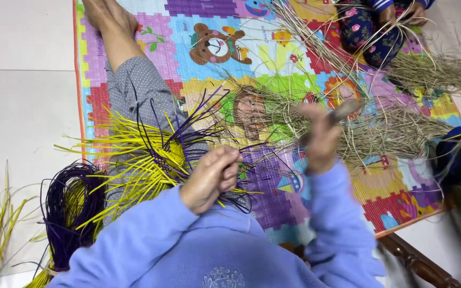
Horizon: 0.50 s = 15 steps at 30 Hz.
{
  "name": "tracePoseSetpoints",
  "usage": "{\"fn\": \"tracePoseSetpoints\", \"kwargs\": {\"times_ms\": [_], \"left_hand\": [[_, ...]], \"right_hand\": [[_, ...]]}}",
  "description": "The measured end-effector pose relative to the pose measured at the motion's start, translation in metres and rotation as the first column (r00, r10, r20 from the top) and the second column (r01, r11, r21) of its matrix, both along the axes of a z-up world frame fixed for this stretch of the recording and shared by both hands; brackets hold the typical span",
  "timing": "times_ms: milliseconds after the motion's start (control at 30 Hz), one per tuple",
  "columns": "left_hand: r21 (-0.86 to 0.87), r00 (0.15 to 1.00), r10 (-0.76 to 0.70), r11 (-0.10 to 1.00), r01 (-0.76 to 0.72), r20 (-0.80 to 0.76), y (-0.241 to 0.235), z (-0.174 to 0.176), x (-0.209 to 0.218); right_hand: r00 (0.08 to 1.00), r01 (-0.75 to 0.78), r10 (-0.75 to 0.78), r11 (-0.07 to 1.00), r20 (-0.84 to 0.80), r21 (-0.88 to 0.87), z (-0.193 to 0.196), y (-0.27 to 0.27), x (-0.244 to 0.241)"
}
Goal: Weaving yellow and purple straw fibers together to create a craft item
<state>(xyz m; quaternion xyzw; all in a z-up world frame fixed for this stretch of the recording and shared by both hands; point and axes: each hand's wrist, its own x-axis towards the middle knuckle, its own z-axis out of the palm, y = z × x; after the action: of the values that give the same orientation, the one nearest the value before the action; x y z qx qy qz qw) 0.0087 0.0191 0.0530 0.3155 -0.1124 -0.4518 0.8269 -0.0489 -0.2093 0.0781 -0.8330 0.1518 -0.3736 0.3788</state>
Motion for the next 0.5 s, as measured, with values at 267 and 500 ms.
{"fn": "tracePoseSetpoints", "kwargs": {"times_ms": [267,500], "left_hand": [[0.075,0.966,-0.118,0.988,0.138,-0.230,-0.004,-0.025,-0.006],[-0.045,0.940,-0.235,0.972,0.231,-0.245,-0.003,-0.018,-0.018]], "right_hand": [[0.919,-0.255,0.360,0.856,0.163,-0.450,-0.058,0.099,0.010],[0.830,-0.127,0.450,0.729,0.331,-0.672,-0.036,0.086,0.023]]}}
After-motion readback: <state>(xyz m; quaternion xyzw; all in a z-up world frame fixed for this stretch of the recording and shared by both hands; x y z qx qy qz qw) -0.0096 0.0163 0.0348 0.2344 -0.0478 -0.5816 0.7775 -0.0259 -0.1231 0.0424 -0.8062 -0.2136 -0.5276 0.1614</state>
